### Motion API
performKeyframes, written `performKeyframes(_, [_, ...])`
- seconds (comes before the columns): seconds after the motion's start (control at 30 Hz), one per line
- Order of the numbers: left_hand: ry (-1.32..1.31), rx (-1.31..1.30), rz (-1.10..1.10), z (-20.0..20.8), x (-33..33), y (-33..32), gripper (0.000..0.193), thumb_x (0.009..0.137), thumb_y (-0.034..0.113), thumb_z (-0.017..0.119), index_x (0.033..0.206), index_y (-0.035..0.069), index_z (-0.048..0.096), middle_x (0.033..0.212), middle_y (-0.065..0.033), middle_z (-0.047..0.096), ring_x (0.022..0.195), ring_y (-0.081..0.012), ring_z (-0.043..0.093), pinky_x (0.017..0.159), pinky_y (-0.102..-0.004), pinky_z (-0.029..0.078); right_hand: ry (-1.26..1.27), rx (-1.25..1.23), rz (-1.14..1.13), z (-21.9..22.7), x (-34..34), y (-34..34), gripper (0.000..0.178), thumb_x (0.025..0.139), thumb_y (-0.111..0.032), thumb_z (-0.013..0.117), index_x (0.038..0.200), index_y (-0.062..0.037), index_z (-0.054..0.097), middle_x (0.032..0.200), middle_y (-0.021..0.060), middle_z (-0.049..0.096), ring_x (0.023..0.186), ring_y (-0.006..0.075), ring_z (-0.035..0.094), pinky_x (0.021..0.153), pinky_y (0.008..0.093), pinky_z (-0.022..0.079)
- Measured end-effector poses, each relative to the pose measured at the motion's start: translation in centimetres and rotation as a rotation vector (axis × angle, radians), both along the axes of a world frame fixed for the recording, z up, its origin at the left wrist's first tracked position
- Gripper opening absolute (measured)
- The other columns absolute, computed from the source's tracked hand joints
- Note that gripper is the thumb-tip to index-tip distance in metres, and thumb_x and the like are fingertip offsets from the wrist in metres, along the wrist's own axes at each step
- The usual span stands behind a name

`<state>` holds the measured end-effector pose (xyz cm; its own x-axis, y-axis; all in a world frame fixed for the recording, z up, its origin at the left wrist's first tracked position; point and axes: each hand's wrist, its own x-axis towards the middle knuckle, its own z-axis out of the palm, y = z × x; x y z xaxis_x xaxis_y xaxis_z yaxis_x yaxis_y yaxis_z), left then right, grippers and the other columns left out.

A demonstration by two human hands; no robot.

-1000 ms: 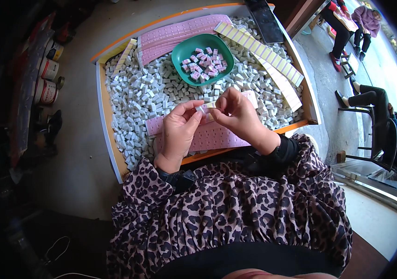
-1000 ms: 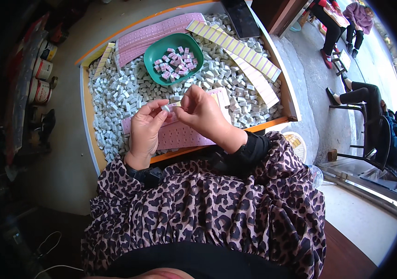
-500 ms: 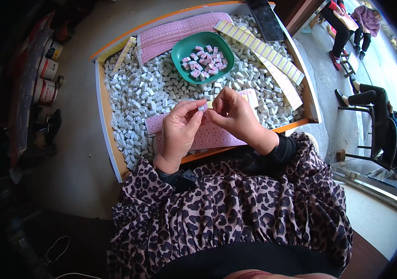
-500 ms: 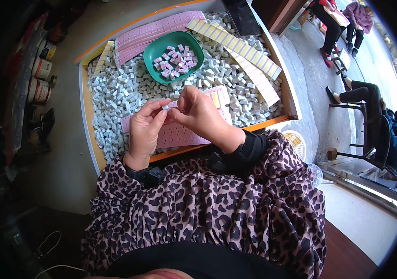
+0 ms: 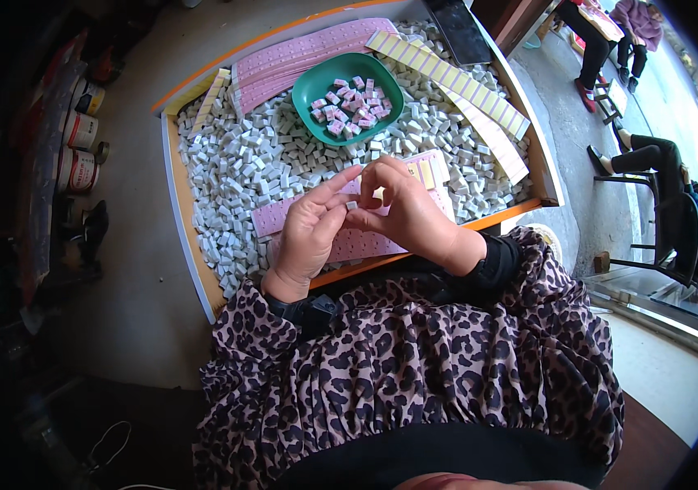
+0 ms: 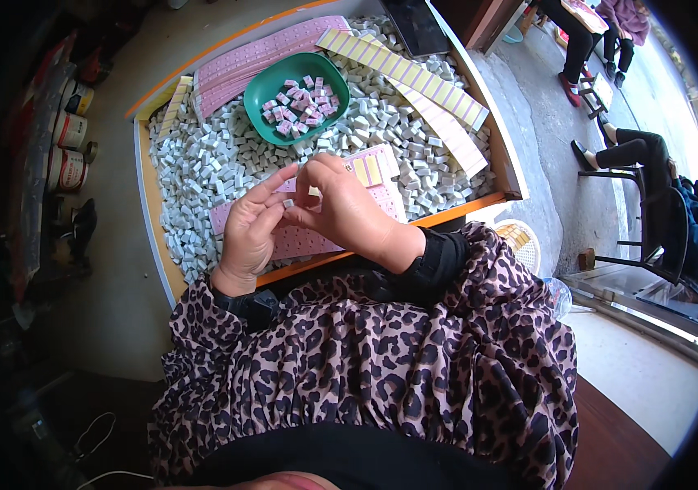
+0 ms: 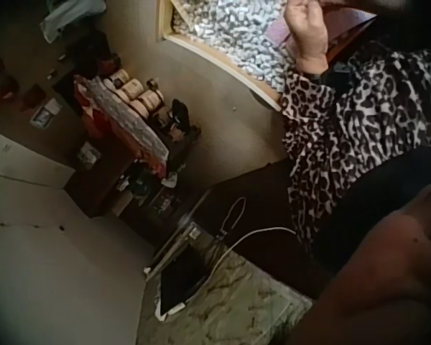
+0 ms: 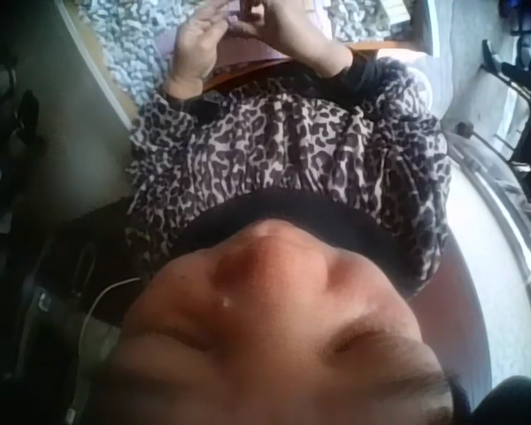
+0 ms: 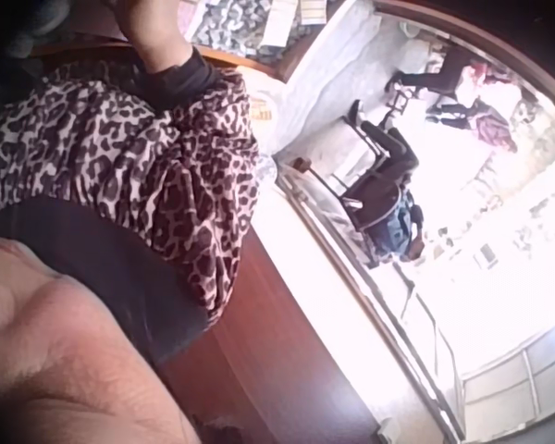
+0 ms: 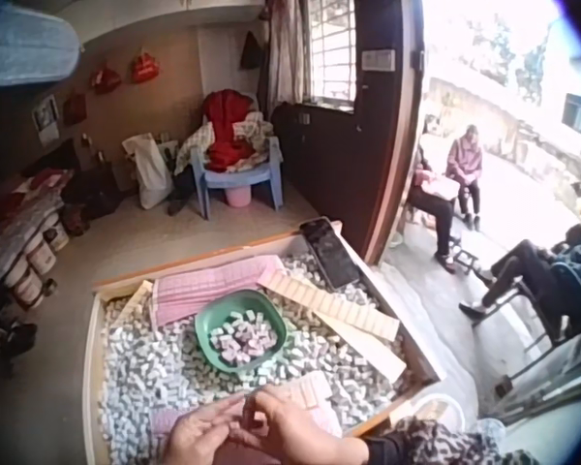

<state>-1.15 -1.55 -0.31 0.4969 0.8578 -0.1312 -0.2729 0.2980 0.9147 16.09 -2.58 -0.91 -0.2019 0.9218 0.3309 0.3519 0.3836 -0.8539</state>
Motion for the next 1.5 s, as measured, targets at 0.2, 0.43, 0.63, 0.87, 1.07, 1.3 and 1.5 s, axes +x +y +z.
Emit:
performKeyframes(0.2, [-0.116, -0.077, -0.167, -0.1, -0.3, 0.1, 0.059, 0.085, -0.004, 0.039, 0.143, -0.003, 0.030, 0.113, -0.0173, 0.062, 0.105, -0.0210, 0.061, 0.095, -0.0319, 0.046, -0.014, -0.061, 0.076, -0.5, 0.1, -0.3, 0.033, 0.071, -0.005, 0.078, 0.086, -0.0031, 0.049, 0.083, 0.0059, 0.051, 0.079, 0.0170, 0.053, 0.062, 0.0267, 0.046])
performKeyframes(0.43, [0.034, 0.004, -0.239, 0.7, 0.6, 0.0, 0.059, 0.088, -0.004, 0.044, 0.144, 0.002, 0.029, 0.116, -0.0162, 0.061, 0.113, -0.0202, 0.057, 0.099, -0.0321, 0.043, 0.064, -0.230, 0.033, -0.2, 0.1, -0.3, 0.041, 0.070, -0.007, 0.080, 0.097, -0.0029, 0.048, 0.085, 0.0066, 0.052, 0.073, 0.0141, 0.051, 0.064, 0.0262, 0.046])
performKeyframes(0.63, [0.104, 0.301, -0.060, 1.9, 2.2, 4.3, 0.050, 0.091, -0.001, 0.052, 0.139, 0.003, 0.037, 0.112, -0.0133, 0.063, 0.098, -0.0147, 0.061, 0.084, -0.0250, 0.049, 0.040, 0.010, -0.140, -0.4, 2.1, 0.6, 0.046, 0.072, -0.009, 0.079, 0.104, -0.0029, 0.048, 0.084, 0.0068, 0.052, 0.068, 0.0133, 0.048, 0.061, 0.0256, 0.045])
performKeyframes(0.87, [0.652, 0.877, 0.282, 2.3, -0.1, 6.4, 0.021, 0.084, 0.003, 0.065, 0.104, 0.001, 0.065, 0.095, -0.0108, 0.065, 0.086, -0.0190, 0.064, 0.075, -0.0254, 0.050, -0.103, -0.057, -0.201, -0.6, 3.2, 0.6, 0.035, 0.074, -0.010, 0.076, 0.099, -0.0036, 0.053, 0.087, 0.0089, 0.053, 0.071, 0.0196, 0.052, 0.064, 0.0299, 0.047])
performKeyframes(1.07, [1.096, 0.811, 0.067, -0.6, -0.9, 5.1, 0.009, 0.075, 0.010, 0.070, 0.080, 0.003, 0.069, 0.085, -0.0111, 0.061, 0.085, -0.0269, 0.060, 0.075, -0.0345, 0.050, -0.163, -0.074, -0.145, -0.2, 2.1, 0.6, 0.026, 0.075, -0.011, 0.074, 0.093, -0.0035, 0.057, 0.090, 0.0104, 0.056, 0.076, 0.0276, 0.057, 0.067, 0.0341, 0.048])
performKeyframes(1.3, [1.228, 1.037, -0.022, -0.6, -0.6, 5.8, 0.011, 0.073, 0.011, 0.070, 0.082, 0.004, 0.068, 0.083, -0.0118, 0.061, 0.085, -0.0302, 0.058, 0.076, -0.0389, 0.049, -0.303, 0.075, -0.072, -1.2, 1.7, 0.7, 0.022, 0.076, -0.010, 0.069, 0.094, -0.0053, 0.059, 0.091, 0.0115, 0.055, 0.083, 0.0308, 0.058, 0.071, 0.0381, 0.049])
performKeyframes(1.5, [0.963, 0.888, 0.235, -1.2, -0.9, 4.6, 0.011, 0.080, 0.001, 0.066, 0.090, 0.001, 0.064, 0.082, -0.0058, 0.061, 0.074, -0.0156, 0.059, 0.070, -0.0257, 0.047, -0.495, 0.237, -0.028, -0.9, 0.7, 1.3, 0.020, 0.075, -0.010, 0.066, 0.094, -0.0066, 0.059, 0.090, 0.0107, 0.054, 0.087, 0.0285, 0.057, 0.075, 0.0388, 0.047])
